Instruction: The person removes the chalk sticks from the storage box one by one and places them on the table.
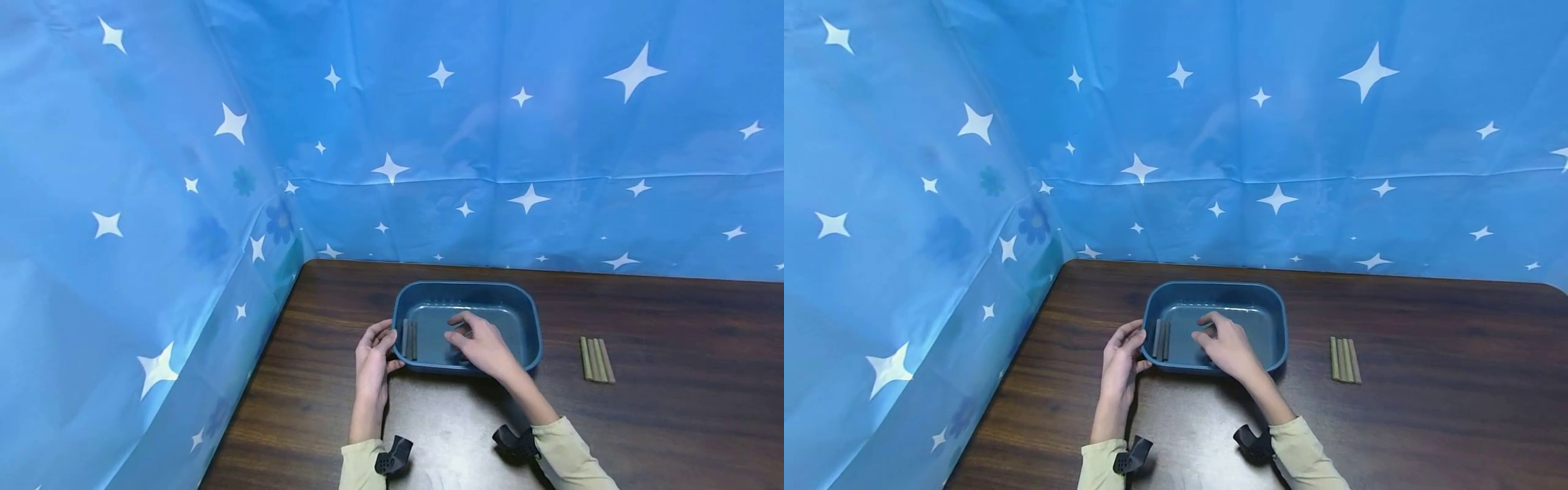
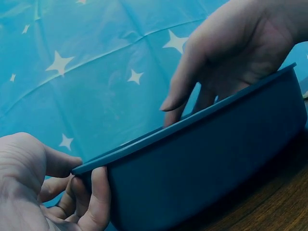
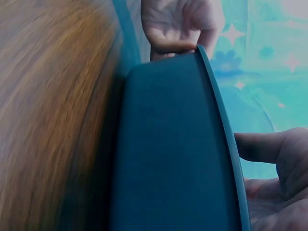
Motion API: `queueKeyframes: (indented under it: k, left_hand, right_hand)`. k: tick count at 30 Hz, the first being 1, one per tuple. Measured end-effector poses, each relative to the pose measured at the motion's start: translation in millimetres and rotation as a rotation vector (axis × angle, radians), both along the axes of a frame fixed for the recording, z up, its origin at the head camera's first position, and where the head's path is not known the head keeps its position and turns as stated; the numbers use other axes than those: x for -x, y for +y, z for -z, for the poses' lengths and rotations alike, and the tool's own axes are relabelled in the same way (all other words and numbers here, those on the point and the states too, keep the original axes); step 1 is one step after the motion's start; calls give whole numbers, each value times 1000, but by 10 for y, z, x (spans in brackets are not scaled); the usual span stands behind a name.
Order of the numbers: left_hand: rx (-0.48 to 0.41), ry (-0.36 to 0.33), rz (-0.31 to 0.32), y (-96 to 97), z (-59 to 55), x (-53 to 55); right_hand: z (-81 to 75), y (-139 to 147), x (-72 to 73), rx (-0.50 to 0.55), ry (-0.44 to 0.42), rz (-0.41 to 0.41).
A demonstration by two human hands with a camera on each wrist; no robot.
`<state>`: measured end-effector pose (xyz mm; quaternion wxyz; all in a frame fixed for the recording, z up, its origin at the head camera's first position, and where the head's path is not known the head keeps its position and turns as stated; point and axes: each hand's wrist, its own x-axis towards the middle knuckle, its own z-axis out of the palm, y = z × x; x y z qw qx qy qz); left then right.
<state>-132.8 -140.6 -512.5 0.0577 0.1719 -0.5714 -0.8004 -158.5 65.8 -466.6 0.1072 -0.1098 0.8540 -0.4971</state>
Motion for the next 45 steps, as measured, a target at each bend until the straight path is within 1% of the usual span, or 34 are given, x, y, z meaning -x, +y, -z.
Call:
queueKeyframes:
  k: [4, 10, 18, 23, 27, 33, 39, 45]
  left_hand:
    - [4, 0, 1, 0, 6, 5]
    - [9, 2, 7, -3, -13, -2]
    - [-6, 5, 10, -8, -5, -4]
    - [-2, 4, 10, -16, -4, -7]
    - [6, -3, 11, -2, 1, 2]
    - [12, -3, 11, -5, 0, 8]
    - [26, -8, -5, -11, 4, 1]
    - [38, -15, -4, 22, -7, 4]
  right_hand:
    - [-19, -116, 9, -4, -2, -22]
    - [-36, -277, 35, -1, -8, -48]
    - [12, -452, 89, -38, -34, -57]
    - [50, -572, 129, -43, -72, -69]
    - [91, -630, 170, -58, -96, -76]
    - [124, -703, 240, -76, -98, -76]
    - [141, -792, 288, -97, -92, -67]
    - [163, -814, 330, -125, -102, -82]
